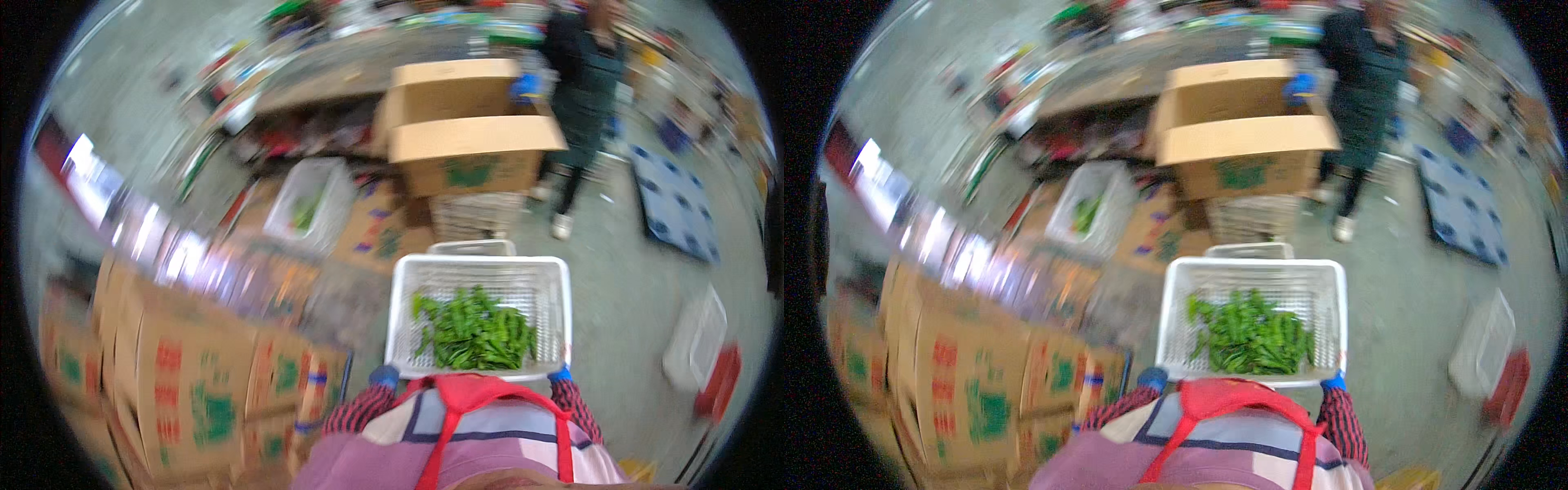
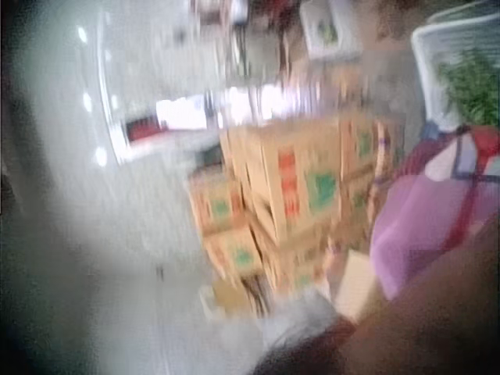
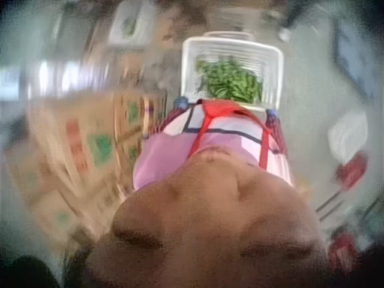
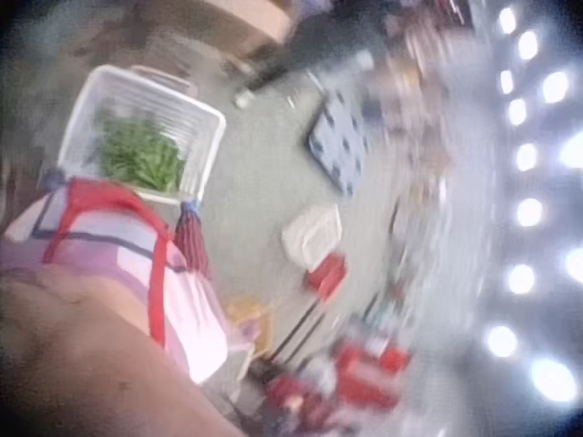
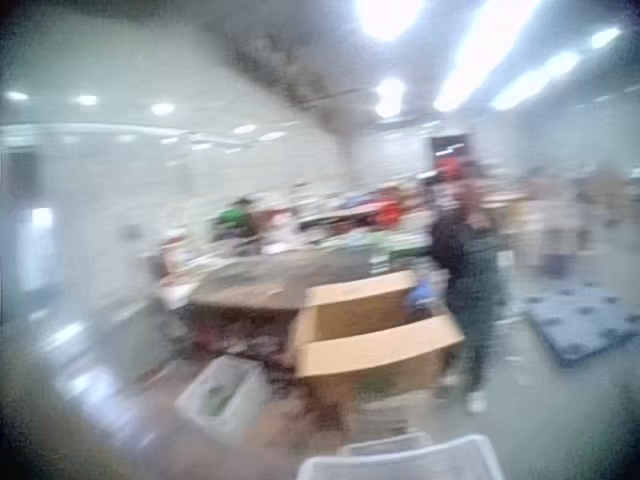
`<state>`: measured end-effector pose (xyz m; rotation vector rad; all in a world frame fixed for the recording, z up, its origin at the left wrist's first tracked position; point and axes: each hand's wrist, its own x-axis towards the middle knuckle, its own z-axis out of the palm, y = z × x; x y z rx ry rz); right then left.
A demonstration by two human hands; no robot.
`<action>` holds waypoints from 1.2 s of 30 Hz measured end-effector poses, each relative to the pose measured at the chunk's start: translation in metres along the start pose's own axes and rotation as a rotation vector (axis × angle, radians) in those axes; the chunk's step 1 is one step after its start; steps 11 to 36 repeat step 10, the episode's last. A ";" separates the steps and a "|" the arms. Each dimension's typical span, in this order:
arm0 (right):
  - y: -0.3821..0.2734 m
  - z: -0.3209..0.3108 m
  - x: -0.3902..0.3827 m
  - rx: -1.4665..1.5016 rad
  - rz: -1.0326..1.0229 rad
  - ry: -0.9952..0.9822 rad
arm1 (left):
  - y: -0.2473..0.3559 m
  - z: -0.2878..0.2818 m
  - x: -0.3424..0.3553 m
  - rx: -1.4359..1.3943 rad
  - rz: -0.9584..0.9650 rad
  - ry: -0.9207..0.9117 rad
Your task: The person trims green peppers with a knife, removing stems and placing the trimmed peppers into a white basket. The person repeatedly picks peppers from a cardboard box, cuts them, and deposits them into the basket.
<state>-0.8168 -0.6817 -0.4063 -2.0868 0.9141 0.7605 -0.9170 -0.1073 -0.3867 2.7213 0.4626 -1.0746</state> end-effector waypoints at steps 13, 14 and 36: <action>0.088 0.050 -0.061 0.176 -0.021 0.084 | 0.082 -0.080 0.060 0.110 0.017 -0.035; 0.088 0.050 -0.061 0.176 -0.021 0.084 | 0.082 -0.080 0.060 0.110 0.017 -0.035; 0.088 0.050 -0.061 0.176 -0.021 0.084 | 0.082 -0.080 0.060 0.110 0.017 -0.035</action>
